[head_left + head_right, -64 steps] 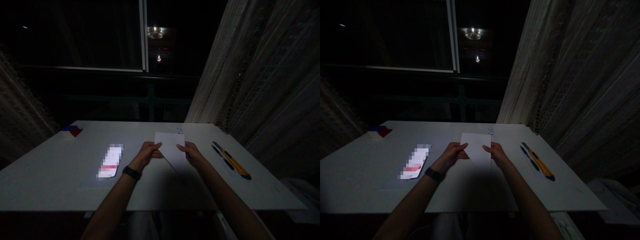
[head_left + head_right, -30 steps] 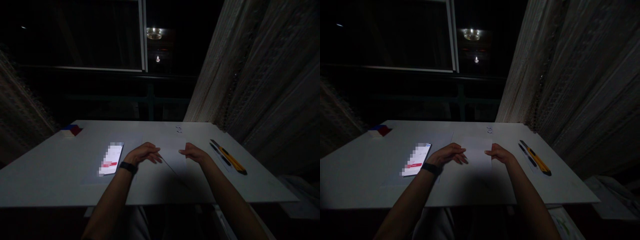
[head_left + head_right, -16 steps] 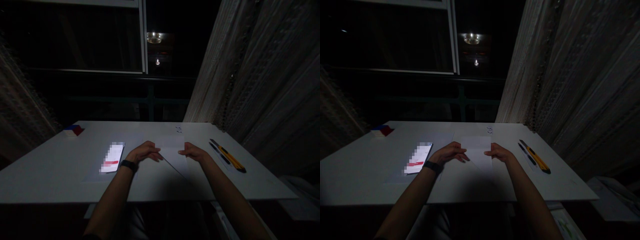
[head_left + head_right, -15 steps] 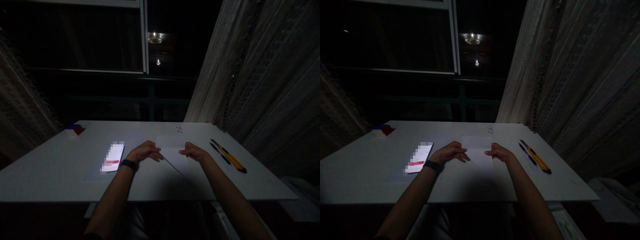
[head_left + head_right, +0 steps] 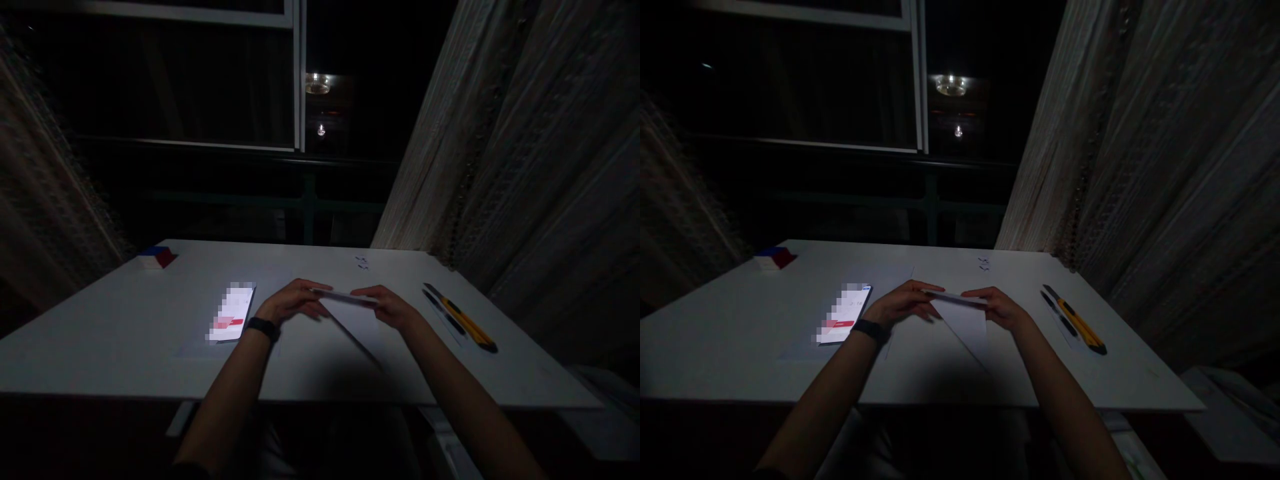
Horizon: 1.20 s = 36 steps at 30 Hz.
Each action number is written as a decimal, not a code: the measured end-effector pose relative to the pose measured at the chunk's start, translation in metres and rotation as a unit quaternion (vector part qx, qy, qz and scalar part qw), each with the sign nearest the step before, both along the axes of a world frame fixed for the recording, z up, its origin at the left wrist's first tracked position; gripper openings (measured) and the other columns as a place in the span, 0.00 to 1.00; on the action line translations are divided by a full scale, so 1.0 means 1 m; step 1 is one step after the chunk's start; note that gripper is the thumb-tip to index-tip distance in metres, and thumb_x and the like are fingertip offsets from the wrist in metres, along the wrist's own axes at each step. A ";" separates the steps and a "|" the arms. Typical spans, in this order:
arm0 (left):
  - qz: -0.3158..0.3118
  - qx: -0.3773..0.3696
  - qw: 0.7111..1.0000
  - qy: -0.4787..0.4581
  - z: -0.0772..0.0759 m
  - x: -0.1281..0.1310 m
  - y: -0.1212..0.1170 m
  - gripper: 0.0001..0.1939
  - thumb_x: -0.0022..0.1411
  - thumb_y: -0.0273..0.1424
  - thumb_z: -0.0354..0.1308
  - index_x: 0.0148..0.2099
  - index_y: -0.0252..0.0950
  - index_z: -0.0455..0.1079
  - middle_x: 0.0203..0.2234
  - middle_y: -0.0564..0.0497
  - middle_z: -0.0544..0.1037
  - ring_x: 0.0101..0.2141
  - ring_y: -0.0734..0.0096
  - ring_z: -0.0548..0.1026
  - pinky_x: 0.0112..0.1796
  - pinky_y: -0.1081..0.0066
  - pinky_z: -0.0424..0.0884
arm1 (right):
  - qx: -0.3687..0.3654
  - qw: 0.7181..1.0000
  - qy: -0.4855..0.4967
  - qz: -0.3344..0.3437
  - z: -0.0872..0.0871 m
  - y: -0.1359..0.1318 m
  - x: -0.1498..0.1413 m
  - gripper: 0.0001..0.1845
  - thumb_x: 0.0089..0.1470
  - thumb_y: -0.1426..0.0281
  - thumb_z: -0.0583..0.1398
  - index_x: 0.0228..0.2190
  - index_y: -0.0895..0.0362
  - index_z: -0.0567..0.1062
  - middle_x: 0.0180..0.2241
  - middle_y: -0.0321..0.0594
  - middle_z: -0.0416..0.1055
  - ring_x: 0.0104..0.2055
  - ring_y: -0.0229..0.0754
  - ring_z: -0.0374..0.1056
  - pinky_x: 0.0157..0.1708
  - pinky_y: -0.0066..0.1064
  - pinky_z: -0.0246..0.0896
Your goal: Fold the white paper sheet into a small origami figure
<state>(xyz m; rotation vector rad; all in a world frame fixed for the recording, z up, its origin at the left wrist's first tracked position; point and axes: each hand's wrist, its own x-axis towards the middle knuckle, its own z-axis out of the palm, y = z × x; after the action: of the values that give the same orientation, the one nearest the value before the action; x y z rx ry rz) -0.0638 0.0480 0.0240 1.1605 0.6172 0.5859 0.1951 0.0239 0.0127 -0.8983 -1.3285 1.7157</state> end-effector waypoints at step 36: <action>0.333 0.143 0.932 -0.010 0.012 0.018 -0.006 0.19 0.38 0.39 0.67 0.29 0.28 0.73 0.21 0.48 0.76 0.21 0.72 0.71 0.23 0.75 0.65 | 0.274 0.943 -0.039 -0.182 0.030 0.011 -0.069 0.27 0.51 0.56 0.54 0.50 0.53 0.65 0.51 0.45 0.64 0.48 0.49 0.65 0.46 0.40 0.60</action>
<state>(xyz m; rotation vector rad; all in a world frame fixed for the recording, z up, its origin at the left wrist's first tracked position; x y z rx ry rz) -0.0455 0.0424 0.0355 1.2041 0.9394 1.3001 0.1258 0.0350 0.0430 -0.8199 -1.4781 0.9615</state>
